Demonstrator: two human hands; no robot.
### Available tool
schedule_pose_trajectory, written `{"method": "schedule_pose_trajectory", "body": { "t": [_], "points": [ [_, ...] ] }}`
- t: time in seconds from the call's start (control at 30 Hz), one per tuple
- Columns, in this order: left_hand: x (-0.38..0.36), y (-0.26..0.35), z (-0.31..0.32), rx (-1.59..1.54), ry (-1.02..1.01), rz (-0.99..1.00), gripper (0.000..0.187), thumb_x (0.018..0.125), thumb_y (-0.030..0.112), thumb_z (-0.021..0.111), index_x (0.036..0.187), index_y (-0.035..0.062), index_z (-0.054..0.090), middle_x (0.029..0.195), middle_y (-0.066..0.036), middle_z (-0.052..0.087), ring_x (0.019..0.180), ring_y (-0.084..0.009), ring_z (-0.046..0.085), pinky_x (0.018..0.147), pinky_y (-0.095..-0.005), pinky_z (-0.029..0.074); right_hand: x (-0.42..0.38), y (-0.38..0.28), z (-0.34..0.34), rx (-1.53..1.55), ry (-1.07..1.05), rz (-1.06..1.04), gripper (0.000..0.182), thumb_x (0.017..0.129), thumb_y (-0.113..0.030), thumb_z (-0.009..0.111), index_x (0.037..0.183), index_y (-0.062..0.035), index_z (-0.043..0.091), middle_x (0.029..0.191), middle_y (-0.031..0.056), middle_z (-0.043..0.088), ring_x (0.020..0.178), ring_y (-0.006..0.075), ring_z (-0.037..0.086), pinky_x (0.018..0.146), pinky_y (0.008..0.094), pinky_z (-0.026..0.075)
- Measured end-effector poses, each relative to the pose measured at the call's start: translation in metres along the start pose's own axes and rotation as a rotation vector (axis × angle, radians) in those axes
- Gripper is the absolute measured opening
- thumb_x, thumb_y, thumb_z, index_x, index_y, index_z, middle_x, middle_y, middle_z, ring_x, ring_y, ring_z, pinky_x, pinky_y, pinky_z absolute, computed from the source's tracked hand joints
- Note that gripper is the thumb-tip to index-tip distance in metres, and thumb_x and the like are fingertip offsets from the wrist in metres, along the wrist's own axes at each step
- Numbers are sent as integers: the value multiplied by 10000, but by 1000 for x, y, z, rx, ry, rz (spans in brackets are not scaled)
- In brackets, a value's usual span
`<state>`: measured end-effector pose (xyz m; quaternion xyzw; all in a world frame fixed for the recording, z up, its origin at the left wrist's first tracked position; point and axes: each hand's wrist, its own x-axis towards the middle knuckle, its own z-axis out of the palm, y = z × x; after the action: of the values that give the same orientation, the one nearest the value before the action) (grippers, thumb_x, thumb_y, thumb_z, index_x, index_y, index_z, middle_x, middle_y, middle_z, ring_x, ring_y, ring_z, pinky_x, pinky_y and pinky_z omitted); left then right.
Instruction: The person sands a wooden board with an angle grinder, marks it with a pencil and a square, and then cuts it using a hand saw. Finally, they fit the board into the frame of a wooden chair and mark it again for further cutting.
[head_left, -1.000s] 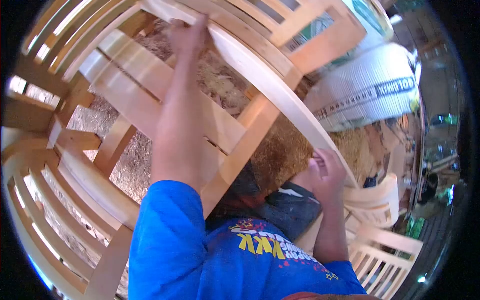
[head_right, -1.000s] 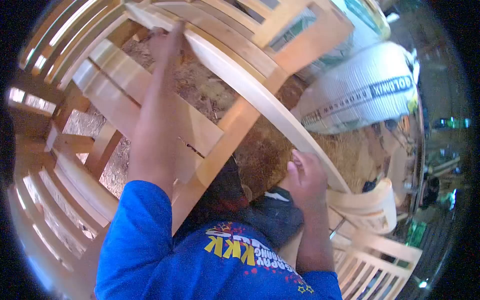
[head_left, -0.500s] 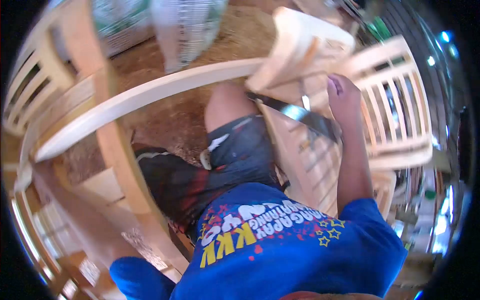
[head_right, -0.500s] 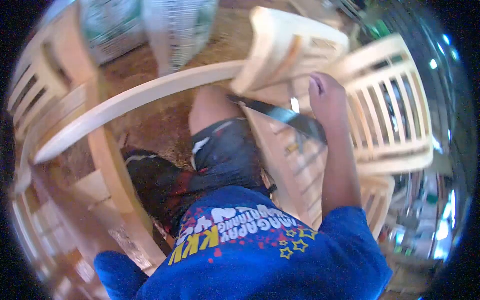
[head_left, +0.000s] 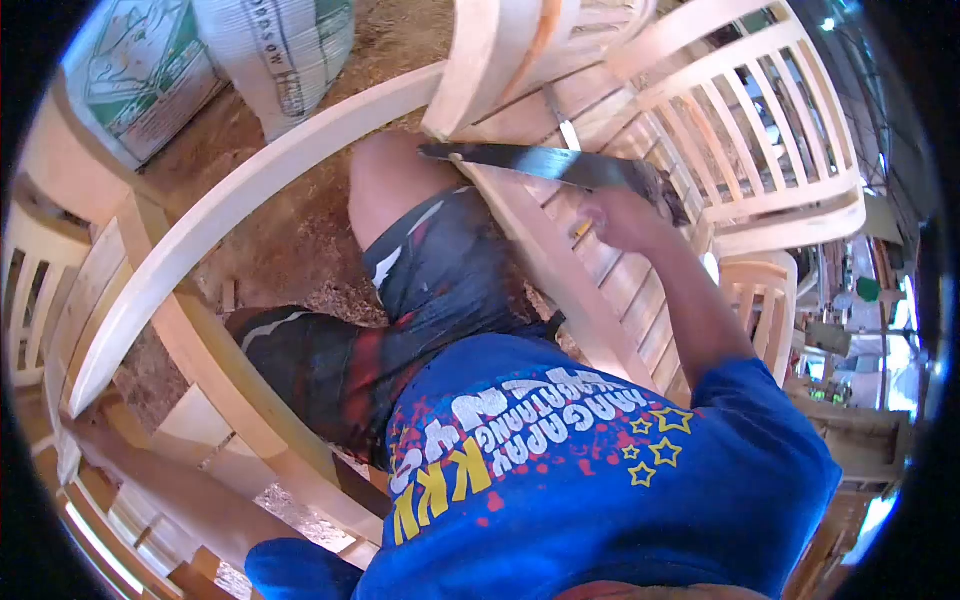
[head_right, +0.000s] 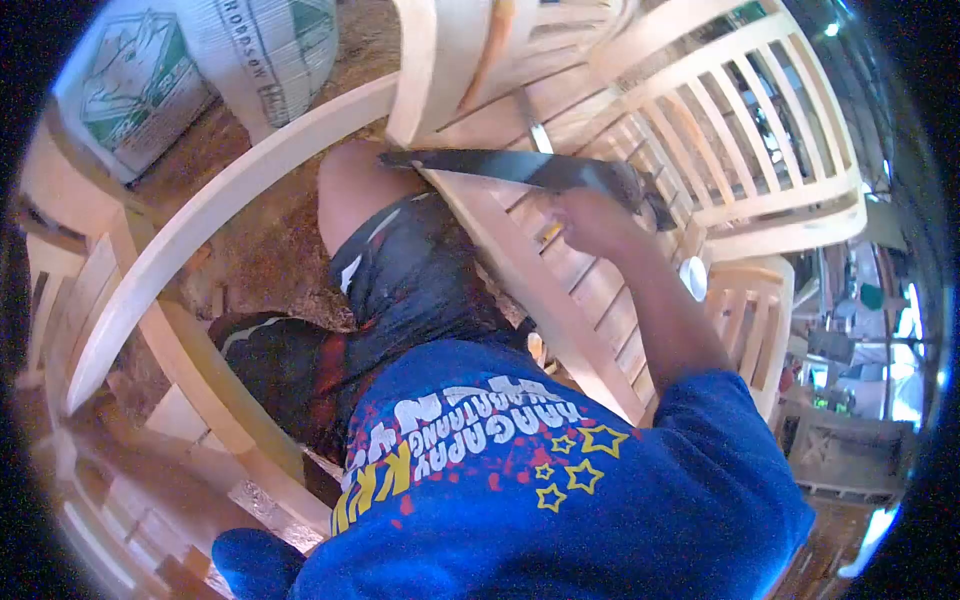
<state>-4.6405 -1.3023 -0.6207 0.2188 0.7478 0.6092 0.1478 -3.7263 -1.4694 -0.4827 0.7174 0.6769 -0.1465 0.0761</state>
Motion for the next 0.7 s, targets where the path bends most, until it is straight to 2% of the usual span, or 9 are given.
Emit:
{"method": "schedule_pose_trajectory", "body": {
  "t": [0.03, 0.17, 0.23, 0.33, 0.5, 0.57, 0.63, 0.67, 0.7],
  "points": [
    [-2, 1, -4, -6, -2, 2, 513, 901, 402, 780, 1180, -14, 673, 1031, -160, 727, 856, -282, 712, 736, -412, 589, -2, -1, 8, -62, 79, -79, 131, 816, -106, 706, 926, -35, 707, 909, 196, 689, 882, 410, 660, 799, 495, 535],
    [-14, 1, -35, -82, 67, -15, 485, 919, 391, 765, 1176, -8, 668, 1014, -153, 723, 828, -284, 712, 703, -414, 595, -2, -15, 11, -153, -39, -17, 190, 790, -139, 739, 939, -34, 683, 942, 208, 676, 892, 420, 647, 789, 504, 527],
    [-22, 6, -28, -128, 90, -7, 471, 928, 385, 758, 1174, -5, 666, 1005, -149, 721, 813, -285, 712, 687, -416, 599, -3, -17, 10, -179, 14, -154, 189, 795, -144, 750, 927, -29, 679, 936, 194, 681, 833, 413, 646, 751, 491, 534],
    [-35, 22, -22, -213, 121, -13, 450, 941, 376, 747, 1171, -1, 663, 991, -144, 718, 792, -286, 713, 663, -418, 603, 18, -39, -5, -74, -48, -210, 191, 847, -135, 727, 985, -37, 638, 906, 157, 662, 781, 315, 648, 712, 434, 542],
    [-67, 53, -15, -366, 144, -42, 416, 963, 362, 729, 1165, 6, 658, 969, -135, 713, 756, -289, 713, 623, -421, 612, 62, -168, -34, 530, 109, -285, 128, 1005, -119, 647, 1021, -23, 564, 863, 72, 622, 703, 128, 606, 635, 294, 527],
    [-73, 46, -8, -378, 231, 165, 481, 947, 339, 737, 1166, -81, 653, 1004, -180, 730, 785, -287, 726, 618, -402, 596, 86, -230, -27, 686, 164, -475, 149, 1049, -147, 610, 1063, -20, 534, 917, 77, 630, 716, 123, 630, 669, 279, 556],
    [-56, 37, -7, -399, 279, 147, 513, 932, 352, 746, 1169, -93, 649, 977, -194, 732, 774, -277, 724, 614, -394, 581, 100, -295, -18, 822, 108, -630, 155, 1041, -138, 626, 1070, -27, 521, 949, 91, 638, 733, 133, 650, 679, 274, 561],
    [-71, 57, -7, -226, 370, -41, 563, 904, 413, 766, 1119, -96, 657, 910, -192, 738, 750, -276, 722, 634, -401, 579, 102, -330, -12, 848, 79, -686, 159, 1039, -136, 631, 1072, -32, 516, 963, 98, 642, 745, 137, 659, 678, 272, 560],
    [-86, 72, -17, -233, 232, -95, 548, 879, 440, 774, 1072, -64, 676, 868, -164, 745, 745, -265, 724, 670, -398, 578, 108, -359, -3, 860, 58, -811, 152, 1039, -130, 628, 1077, -37, 514, 970, 102, 645, 752, 136, 661, 688, 276, 563]
  ]
}}
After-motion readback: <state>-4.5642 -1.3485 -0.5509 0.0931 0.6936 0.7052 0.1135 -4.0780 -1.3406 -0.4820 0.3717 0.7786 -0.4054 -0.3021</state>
